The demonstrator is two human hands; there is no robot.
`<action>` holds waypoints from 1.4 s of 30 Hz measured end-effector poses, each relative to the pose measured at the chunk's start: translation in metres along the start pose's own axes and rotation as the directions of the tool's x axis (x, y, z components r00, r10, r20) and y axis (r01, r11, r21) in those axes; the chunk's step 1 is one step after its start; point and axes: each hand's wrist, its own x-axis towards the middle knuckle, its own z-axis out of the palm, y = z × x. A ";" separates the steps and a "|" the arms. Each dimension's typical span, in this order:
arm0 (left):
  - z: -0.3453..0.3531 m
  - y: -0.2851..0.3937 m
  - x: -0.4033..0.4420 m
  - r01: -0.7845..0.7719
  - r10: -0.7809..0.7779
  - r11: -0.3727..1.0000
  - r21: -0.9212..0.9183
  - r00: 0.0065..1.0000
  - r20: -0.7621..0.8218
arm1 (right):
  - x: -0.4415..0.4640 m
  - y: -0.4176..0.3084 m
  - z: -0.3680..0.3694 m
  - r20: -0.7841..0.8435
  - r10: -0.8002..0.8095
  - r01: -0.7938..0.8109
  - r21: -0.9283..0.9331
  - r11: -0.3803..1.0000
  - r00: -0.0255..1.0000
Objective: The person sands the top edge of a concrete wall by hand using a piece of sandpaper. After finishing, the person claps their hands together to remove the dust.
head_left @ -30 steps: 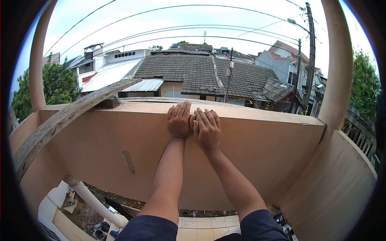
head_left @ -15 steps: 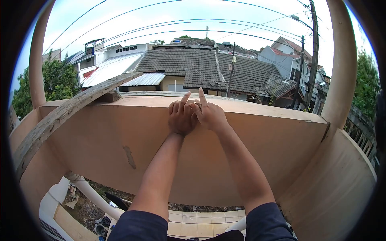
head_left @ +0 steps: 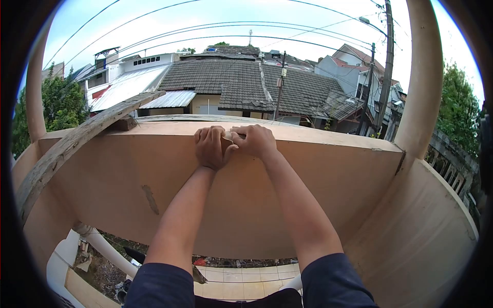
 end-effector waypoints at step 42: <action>-0.035 -0.002 0.058 0.017 0.069 0.994 -0.110 0.673 0.736 | 0.030 0.004 0.017 0.134 0.124 -0.082 -0.284 0.955 0.983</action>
